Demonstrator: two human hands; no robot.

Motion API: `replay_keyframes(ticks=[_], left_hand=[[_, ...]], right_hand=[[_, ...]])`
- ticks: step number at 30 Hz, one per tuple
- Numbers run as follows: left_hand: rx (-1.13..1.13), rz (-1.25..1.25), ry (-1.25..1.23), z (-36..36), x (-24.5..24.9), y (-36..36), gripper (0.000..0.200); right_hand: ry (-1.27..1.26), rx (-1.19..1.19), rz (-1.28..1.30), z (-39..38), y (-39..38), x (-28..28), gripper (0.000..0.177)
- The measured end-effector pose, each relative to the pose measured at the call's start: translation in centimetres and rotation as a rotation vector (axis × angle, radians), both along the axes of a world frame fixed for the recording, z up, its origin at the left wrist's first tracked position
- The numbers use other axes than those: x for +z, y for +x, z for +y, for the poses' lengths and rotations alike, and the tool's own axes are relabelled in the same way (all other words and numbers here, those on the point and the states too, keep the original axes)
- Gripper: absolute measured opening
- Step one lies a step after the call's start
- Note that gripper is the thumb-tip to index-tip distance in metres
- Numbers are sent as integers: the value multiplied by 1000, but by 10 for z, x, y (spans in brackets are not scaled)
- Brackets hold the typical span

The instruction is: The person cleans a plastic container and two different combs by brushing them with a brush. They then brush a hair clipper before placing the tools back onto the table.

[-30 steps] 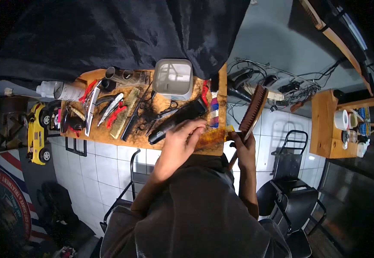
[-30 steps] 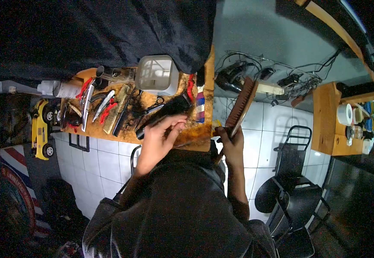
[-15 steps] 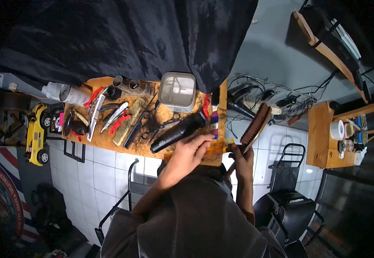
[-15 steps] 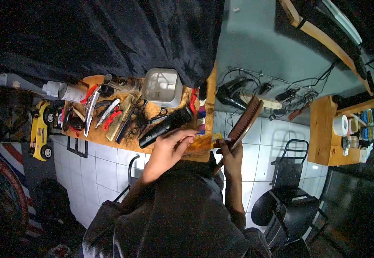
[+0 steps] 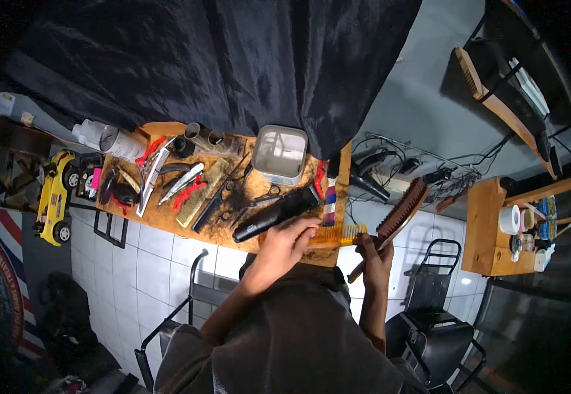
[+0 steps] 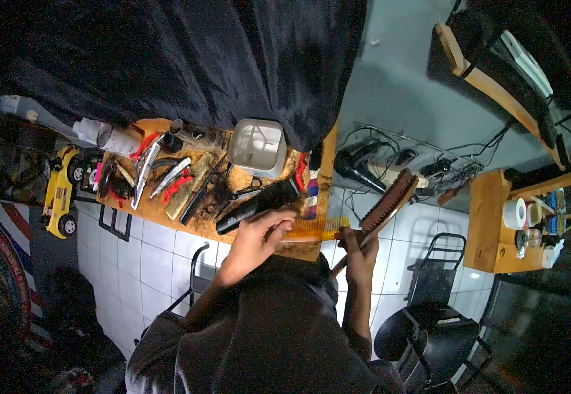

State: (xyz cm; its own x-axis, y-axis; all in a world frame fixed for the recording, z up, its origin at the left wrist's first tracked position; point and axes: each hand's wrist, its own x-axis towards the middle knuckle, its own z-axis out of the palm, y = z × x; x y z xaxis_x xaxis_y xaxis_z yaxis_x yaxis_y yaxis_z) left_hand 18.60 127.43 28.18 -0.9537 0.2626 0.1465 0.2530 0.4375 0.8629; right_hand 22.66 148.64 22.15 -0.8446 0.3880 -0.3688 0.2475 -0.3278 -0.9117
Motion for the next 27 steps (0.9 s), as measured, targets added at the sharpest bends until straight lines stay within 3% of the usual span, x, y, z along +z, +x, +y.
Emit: replay_keyframes(ticks=[7, 10, 16, 22, 27], left_hand=[[47, -58, 24, -5, -1, 3, 24], [39, -47, 12, -7, 0, 2, 23], [52, -83, 25, -5, 3, 1, 22], [127, 51, -57, -9, 8, -5, 20], [165, 86, -51, -15, 6, -8, 17]], right_hand=[[-7, 34, 38, 2, -4, 1, 21], [-10, 72, 21, 8, -3, -3, 39], [10, 72, 27, 9, -4, 2, 38], [29, 4, -26, 9, -4, 15, 38], [38, -17, -22, 15, -3, 16, 26]])
